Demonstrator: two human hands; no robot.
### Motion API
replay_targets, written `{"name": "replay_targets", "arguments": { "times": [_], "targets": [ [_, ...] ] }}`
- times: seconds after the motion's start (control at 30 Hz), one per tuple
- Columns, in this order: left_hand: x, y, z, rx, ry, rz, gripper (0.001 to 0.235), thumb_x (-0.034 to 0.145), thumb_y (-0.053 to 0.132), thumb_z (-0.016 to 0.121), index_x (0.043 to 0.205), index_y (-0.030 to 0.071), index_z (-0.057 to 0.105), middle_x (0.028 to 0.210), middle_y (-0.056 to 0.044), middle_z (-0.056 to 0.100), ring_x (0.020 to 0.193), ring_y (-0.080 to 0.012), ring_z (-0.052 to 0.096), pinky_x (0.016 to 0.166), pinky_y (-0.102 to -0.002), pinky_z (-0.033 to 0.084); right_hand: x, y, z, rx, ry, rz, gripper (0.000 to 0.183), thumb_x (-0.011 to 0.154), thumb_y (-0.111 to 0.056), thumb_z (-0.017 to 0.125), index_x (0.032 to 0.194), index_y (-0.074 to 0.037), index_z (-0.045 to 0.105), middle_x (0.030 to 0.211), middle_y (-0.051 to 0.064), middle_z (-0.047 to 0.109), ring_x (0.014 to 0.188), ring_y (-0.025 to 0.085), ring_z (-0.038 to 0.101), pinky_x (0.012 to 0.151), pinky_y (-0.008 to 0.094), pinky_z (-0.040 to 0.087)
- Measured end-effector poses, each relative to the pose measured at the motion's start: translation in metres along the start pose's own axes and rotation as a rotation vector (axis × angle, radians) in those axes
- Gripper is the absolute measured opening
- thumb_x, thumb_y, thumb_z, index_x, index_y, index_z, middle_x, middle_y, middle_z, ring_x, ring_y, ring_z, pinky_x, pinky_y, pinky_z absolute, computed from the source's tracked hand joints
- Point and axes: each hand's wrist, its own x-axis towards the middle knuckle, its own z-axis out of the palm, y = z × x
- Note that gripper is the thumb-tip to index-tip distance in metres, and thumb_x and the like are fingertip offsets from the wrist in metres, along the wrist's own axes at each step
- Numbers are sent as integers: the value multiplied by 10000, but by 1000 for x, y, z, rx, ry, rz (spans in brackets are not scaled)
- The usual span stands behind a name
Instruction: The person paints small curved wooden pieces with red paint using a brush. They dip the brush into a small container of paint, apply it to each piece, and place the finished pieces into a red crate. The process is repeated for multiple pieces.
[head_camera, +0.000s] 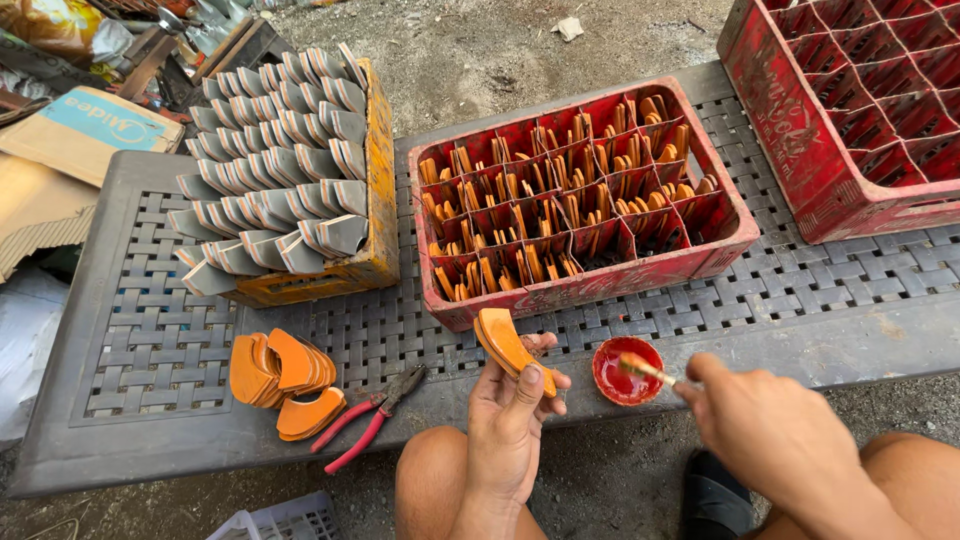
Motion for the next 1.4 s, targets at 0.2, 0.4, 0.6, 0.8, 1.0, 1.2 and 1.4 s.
{"name": "replay_targets", "arguments": {
  "times": [0.2, 0.4, 0.6, 0.8, 1.0, 1.2, 1.4],
  "targets": [
    [-2, 0, 4, -6, -9, -50, 358, 965, 212, 689, 1243, 9, 592, 1156, -151, 696, 921, -182, 691, 703, -296, 560, -4, -2, 15, 104, -114, 3, 331, 964, -437, 518, 1192, -197, 524, 695, 149, 741, 711, 395, 732, 666, 542, 580],
    [-3, -2, 1, -4, -39, -77, 342, 986, 213, 663, 1249, 9, 585, 1104, -156, 698, 918, -195, 698, 703, -299, 565, -6, 20, 35, 473, -122, 36, 300, 929, -365, 624, 1155, -183, 547, 626, 145, 750, 675, 404, 732, 634, 514, 543],
    [-5, -3, 4, 52, -112, -126, 319, 1008, 220, 639, 1212, -16, 579, 1135, -171, 706, 913, -205, 707, 706, -296, 569, 11, 45, 56, 863, -397, -173, 155, 984, -247, 617, 1071, -121, 591, 521, 70, 709, 526, 201, 639, 528, 373, 555],
    [-14, 2, -6, -5, -279, -267, 320, 1035, 245, 605, 1218, -15, 568, 1117, -222, 708, 915, -229, 719, 697, -290, 568, 17, 122, 29, 1431, -169, -184, 319, 1008, -164, 596, 1272, -11, 690, 742, 129, 645, 479, 156, 511, 379, 315, 433],
    [-15, -17, -5, -157, -414, -485, 377, 1061, 272, 611, 1271, -38, 560, 1152, -231, 705, 958, -277, 733, 740, -311, 602, 15, 94, 30, 1363, -68, -129, 227, 870, -128, 677, 1048, -13, 761, 767, 95, 708, 569, 135, 533, 478, 309, 442],
    [-16, -28, -13, -157, -546, -570, 393, 1088, 289, 663, 1300, -24, 553, 1162, -208, 699, 1002, -287, 732, 797, -326, 607, 22, 34, 14, 1022, -25, -604, 206, 905, -176, 734, 1019, -25, 817, 881, 47, 764, 788, 174, 705, 692, 312, 568],
    [-14, -30, -13, -149, -527, -555, 429, 1054, 307, 692, 1289, -25, 557, 1146, -197, 705, 1011, -290, 733, 830, -340, 606, 20, 28, -6, 911, 178, -496, 198, 822, -195, 752, 960, -61, 799, 726, 59, 769, 691, 190, 690, 613, 315, 567]
  ]
}}
